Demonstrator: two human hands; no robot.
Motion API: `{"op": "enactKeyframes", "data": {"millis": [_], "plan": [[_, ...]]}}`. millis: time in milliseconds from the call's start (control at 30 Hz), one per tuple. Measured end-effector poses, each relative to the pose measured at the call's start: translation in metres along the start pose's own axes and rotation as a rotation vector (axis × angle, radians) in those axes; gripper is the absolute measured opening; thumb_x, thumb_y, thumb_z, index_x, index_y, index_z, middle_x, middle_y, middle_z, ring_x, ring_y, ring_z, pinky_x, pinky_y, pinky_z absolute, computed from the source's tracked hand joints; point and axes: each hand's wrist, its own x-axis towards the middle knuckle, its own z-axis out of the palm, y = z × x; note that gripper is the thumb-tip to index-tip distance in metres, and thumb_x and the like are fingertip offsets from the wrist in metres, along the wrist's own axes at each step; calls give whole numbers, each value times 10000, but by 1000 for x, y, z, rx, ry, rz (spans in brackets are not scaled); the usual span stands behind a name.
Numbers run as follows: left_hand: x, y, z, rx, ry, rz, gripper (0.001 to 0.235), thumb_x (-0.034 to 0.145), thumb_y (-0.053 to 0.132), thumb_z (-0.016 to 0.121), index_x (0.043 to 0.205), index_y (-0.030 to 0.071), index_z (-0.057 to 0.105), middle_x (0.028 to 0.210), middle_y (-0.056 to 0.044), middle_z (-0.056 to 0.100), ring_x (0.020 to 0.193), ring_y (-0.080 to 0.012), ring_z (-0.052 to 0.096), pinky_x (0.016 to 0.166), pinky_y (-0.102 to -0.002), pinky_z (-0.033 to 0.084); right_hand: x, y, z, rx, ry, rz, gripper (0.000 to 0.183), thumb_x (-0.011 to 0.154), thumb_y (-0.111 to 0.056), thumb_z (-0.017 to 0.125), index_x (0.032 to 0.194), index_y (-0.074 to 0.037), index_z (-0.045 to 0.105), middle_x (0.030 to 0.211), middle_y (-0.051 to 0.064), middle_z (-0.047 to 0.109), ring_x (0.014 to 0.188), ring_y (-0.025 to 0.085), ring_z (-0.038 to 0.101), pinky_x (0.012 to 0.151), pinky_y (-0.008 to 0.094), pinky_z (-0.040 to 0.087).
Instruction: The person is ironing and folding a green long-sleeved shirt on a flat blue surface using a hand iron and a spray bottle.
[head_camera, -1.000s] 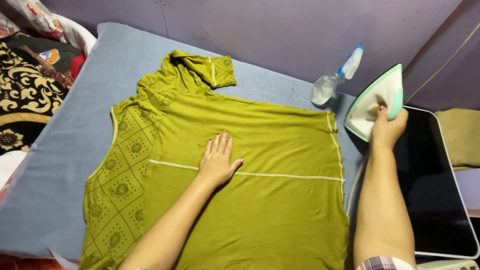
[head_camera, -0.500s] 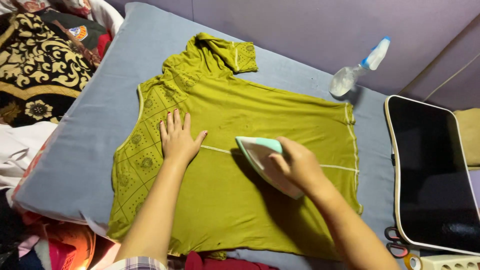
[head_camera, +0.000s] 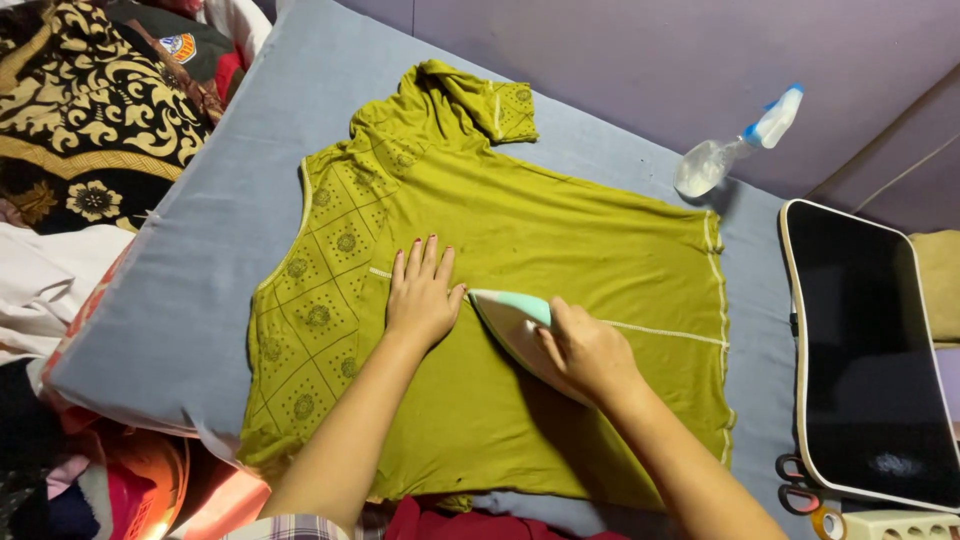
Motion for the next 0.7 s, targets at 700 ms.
{"op": "enactKeyframes", "data": {"millis": [700], "plan": [[-102,-82,-91,157,212,-647,713,964,450,647,1441,-39,440,1514,-260,421,1390,-422,396,1106,-561,350,-56,12,-28,102,-71,-485,427,811,-275,757,1156,-54,636,786,132,669,668,349,670,596,442,541]]}}
